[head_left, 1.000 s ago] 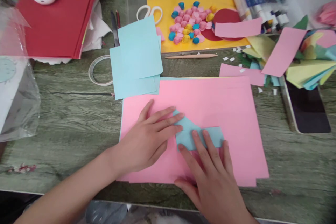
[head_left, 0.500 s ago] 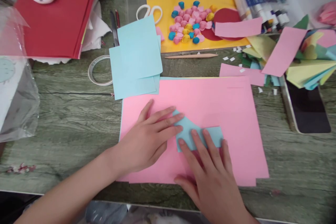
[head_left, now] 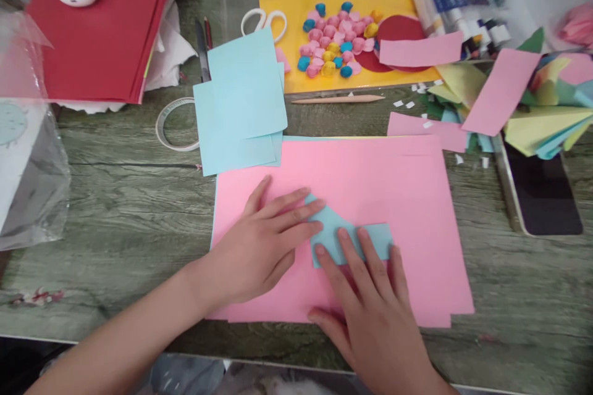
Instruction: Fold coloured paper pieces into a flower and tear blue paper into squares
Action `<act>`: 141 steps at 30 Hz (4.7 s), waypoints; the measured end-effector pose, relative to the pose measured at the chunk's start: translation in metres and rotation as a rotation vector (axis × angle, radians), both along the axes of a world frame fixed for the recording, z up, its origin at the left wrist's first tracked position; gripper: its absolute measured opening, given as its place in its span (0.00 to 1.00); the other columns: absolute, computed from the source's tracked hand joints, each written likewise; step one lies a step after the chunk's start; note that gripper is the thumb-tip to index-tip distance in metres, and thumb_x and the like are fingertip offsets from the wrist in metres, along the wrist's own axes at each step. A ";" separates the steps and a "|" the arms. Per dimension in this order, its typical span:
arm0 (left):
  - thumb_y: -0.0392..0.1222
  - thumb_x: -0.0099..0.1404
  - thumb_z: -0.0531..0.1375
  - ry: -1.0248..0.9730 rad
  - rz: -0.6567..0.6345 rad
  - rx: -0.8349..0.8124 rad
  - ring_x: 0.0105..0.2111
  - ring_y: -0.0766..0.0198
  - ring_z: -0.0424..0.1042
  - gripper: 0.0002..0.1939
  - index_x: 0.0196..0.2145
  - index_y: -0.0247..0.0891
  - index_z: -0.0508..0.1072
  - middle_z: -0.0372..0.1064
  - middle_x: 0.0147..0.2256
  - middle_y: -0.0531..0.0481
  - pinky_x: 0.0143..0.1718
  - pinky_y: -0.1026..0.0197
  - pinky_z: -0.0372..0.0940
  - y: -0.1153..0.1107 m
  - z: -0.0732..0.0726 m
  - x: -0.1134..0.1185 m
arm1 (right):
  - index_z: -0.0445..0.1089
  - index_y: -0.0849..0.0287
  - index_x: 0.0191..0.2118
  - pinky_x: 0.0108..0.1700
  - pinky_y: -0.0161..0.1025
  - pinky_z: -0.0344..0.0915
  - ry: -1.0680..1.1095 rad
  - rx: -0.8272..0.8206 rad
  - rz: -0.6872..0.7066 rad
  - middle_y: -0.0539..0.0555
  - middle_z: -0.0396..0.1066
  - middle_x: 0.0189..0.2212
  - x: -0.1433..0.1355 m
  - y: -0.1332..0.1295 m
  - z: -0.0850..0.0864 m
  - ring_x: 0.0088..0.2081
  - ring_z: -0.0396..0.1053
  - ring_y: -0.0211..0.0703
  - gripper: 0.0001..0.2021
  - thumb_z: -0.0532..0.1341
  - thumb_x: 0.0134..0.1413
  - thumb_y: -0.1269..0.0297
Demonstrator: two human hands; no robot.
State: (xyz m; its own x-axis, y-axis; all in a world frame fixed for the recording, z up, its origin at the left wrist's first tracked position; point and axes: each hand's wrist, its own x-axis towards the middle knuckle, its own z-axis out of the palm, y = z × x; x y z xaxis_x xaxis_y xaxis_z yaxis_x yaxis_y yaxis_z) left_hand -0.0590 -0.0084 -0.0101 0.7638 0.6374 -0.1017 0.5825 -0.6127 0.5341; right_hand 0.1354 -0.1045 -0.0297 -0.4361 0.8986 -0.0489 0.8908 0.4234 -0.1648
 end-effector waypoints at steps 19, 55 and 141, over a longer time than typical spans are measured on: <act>0.34 0.63 0.49 0.073 0.094 0.117 0.62 0.53 0.38 0.21 0.55 0.40 0.60 0.47 0.61 0.47 0.60 0.38 0.34 -0.005 -0.007 0.001 | 0.52 0.56 0.60 0.55 0.66 0.43 0.009 0.025 -0.001 0.61 0.46 0.62 -0.001 0.000 -0.001 0.61 0.42 0.63 0.31 0.54 0.53 0.49; 0.43 0.62 0.53 0.056 0.155 0.172 0.62 0.50 0.41 0.23 0.55 0.40 0.60 0.52 0.59 0.49 0.59 0.37 0.32 -0.008 -0.013 0.005 | 0.51 0.55 0.61 0.55 0.66 0.42 0.019 0.013 -0.008 0.61 0.45 0.62 0.000 -0.001 -0.002 0.62 0.41 0.62 0.31 0.54 0.53 0.49; 0.39 0.62 0.55 -0.203 0.060 0.195 0.52 0.59 0.63 0.15 0.47 0.35 0.66 0.67 0.48 0.44 0.59 0.44 0.48 -0.014 -0.017 0.013 | 0.58 0.66 0.56 0.58 0.55 0.48 0.082 0.091 -0.021 0.61 0.55 0.58 0.002 -0.001 -0.004 0.61 0.46 0.55 0.27 0.54 0.55 0.53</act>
State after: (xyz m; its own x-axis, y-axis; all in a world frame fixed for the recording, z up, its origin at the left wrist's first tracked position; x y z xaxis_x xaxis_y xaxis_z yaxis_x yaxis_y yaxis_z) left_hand -0.0464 -0.0228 -0.0274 0.7162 0.6749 0.1778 0.5144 -0.6826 0.5191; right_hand 0.1376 -0.1057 -0.0336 -0.4159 0.9069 0.0678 0.8850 0.4208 -0.1994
